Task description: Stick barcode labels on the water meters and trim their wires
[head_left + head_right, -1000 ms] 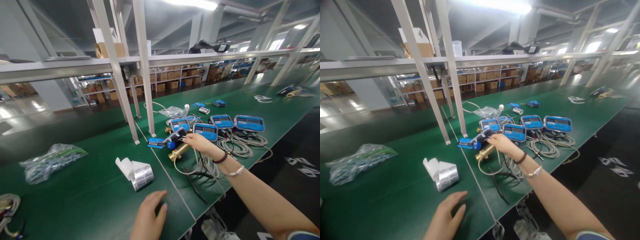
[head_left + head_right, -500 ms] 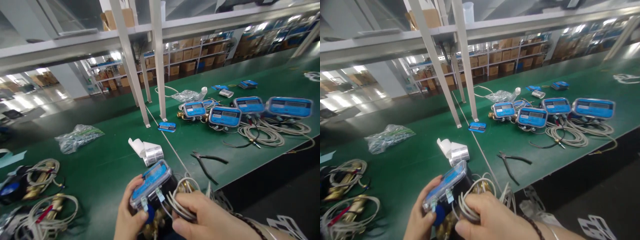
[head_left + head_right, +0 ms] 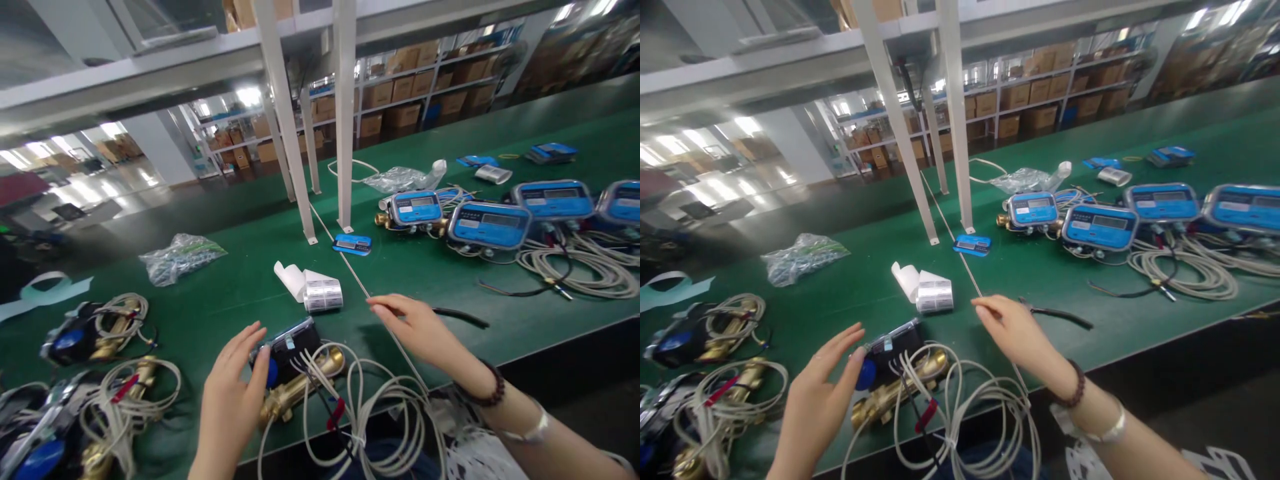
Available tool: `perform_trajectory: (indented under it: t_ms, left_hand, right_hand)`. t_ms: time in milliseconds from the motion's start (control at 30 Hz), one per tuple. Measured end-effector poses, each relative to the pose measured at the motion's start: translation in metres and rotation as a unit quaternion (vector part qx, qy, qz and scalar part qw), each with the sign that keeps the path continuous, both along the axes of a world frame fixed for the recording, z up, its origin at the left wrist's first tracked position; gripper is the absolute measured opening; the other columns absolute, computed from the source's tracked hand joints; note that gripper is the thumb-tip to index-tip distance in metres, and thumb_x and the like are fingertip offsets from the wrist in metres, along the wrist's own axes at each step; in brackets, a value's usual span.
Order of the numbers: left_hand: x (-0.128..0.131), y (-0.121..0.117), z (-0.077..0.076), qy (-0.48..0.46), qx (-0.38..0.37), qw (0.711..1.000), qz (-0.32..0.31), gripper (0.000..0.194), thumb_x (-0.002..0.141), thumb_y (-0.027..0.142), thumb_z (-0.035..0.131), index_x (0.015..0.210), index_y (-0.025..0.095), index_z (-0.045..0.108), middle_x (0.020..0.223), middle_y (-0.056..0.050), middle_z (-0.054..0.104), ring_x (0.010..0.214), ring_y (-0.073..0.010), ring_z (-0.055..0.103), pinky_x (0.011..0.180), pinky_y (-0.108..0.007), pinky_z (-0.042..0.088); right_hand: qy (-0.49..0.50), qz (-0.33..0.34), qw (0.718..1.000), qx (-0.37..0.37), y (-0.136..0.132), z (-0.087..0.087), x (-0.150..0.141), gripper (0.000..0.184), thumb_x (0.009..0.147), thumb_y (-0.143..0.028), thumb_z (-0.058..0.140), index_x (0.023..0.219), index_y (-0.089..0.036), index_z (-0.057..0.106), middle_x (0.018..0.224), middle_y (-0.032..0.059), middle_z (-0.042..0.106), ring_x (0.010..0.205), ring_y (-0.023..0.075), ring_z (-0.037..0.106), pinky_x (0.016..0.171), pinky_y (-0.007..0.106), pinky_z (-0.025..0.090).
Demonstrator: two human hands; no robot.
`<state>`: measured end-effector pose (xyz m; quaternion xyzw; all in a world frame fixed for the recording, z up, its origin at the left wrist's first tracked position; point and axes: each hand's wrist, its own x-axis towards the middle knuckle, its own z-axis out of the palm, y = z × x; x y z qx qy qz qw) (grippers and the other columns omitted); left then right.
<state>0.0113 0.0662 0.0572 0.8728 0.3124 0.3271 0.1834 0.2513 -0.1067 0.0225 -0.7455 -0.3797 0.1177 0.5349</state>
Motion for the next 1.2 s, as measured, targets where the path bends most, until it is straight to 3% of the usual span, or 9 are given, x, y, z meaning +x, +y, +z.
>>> perform_trajectory:
  t_ms: [100, 200, 267, 333, 433, 600, 767, 967, 1200]
  left_hand:
    - [0.046, 0.015, 0.024, 0.106, -0.100, 0.986, -0.077, 0.042, 0.084, 0.038, 0.047, 0.113, 0.016, 0.066, 0.119, -0.012, 0.065, 0.115, -0.0263, 0.057, 0.104, -0.043, 0.039]
    - [0.095, 0.036, 0.036, 0.167, -0.177, 0.962, -0.121, 0.056, 0.077, 0.030, 0.058, 0.130, 0.010, 0.054, 0.110, -0.015, 0.068, 0.096, -0.0262, 0.064, 0.093, -0.042, 0.046]
    - [0.116, 0.046, 0.039, 0.175, -0.210, 0.949, -0.155, 0.070, 0.070, 0.026, 0.066, 0.136, 0.011, 0.047, 0.106, -0.014, 0.070, 0.082, -0.0218, 0.066, 0.083, -0.036, 0.051]
    - [0.127, 0.050, 0.039, 0.162, -0.235, 0.939, -0.189, 0.069, 0.069, 0.024, 0.067, 0.135, 0.014, 0.049, 0.110, -0.011, 0.069, 0.080, -0.0178, 0.065, 0.080, -0.031, 0.051]
    - [0.129, 0.048, 0.037, 0.129, -0.262, 0.932, -0.213, 0.049, 0.073, 0.024, 0.062, 0.121, 0.012, 0.062, 0.106, -0.009, 0.069, 0.083, -0.0165, 0.063, 0.076, -0.026, 0.049]
    - [0.124, 0.043, 0.037, 0.119, -0.287, 0.928, -0.205, 0.040, 0.071, 0.022, 0.062, 0.109, 0.009, 0.068, 0.082, -0.007, 0.070, 0.066, -0.0146, 0.059, 0.059, -0.024, 0.046]
    - [0.123, 0.035, 0.040, 0.122, -0.257, 0.940, -0.186, 0.035, 0.068, 0.016, 0.064, 0.102, 0.010, 0.072, 0.086, -0.007, 0.071, 0.073, -0.0168, 0.060, 0.067, -0.026, 0.047]
    - [0.125, 0.026, 0.044, 0.133, -0.218, 0.954, -0.156, 0.032, 0.067, 0.010, 0.066, 0.097, 0.012, 0.074, 0.088, -0.007, 0.071, 0.075, -0.0178, 0.060, 0.075, -0.029, 0.046]
    - [0.124, 0.020, 0.042, 0.123, -0.251, 0.953, -0.118, 0.030, 0.069, 0.011, 0.066, 0.099, 0.011, 0.073, 0.073, -0.005, 0.070, 0.065, -0.0156, 0.060, 0.065, -0.026, 0.047]
  right_hand:
    - [0.073, 0.010, 0.997, -0.009, 0.045, -0.002, 0.026, 0.028, 0.080, -0.025, 0.057, 0.105, -0.015, 0.067, 0.087, 0.0084, 0.073, 0.076, 0.0193, 0.066, 0.073, 0.035, 0.055]
    - [0.118, 0.030, 0.992, 0.001, 0.085, 0.001, 0.027, 0.036, 0.078, -0.015, 0.057, 0.113, -0.009, 0.061, 0.070, 0.0060, 0.070, 0.059, 0.0156, 0.064, 0.056, 0.028, 0.054]
    - [0.125, 0.042, 0.991, 0.027, 0.096, 0.006, 0.020, 0.034, 0.074, -0.010, 0.059, 0.107, -0.007, 0.063, 0.068, 0.0051, 0.069, 0.059, 0.0153, 0.064, 0.057, 0.027, 0.054]
    - [0.116, 0.048, 0.990, 0.064, 0.094, 0.010, 0.011, 0.029, 0.072, -0.010, 0.061, 0.100, -0.010, 0.066, 0.075, 0.0052, 0.070, 0.067, 0.0160, 0.065, 0.066, 0.029, 0.055]
    - [0.113, 0.047, 0.986, 0.111, 0.082, 0.012, 0.003, 0.024, 0.073, -0.019, 0.063, 0.096, -0.014, 0.068, 0.088, 0.0059, 0.071, 0.080, 0.0177, 0.066, 0.079, 0.033, 0.054]
    - [0.164, 0.044, 0.976, 0.138, 0.076, 0.007, -0.002, 0.030, 0.068, -0.027, 0.068, 0.095, -0.015, 0.069, 0.084, 0.0065, 0.072, 0.075, 0.0196, 0.066, 0.075, 0.035, 0.054]
    - [0.225, 0.051, 0.961, 0.153, 0.080, 0.004, -0.002, 0.025, 0.061, -0.034, 0.070, 0.076, -0.014, 0.068, 0.076, 0.0075, 0.072, 0.071, 0.0197, 0.066, 0.071, 0.034, 0.053]
    - [0.283, 0.053, 0.941, 0.179, 0.080, 0.001, -0.002, 0.033, 0.053, -0.035, 0.073, 0.077, -0.014, 0.067, 0.074, 0.0072, 0.072, 0.067, 0.0179, 0.065, 0.066, 0.032, 0.054]
    - [0.253, 0.019, 0.941, 0.222, 0.078, -0.005, -0.005, 0.028, 0.055, -0.037, 0.075, 0.073, -0.016, 0.071, 0.071, 0.0071, 0.071, 0.065, 0.0193, 0.064, 0.063, 0.033, 0.054]
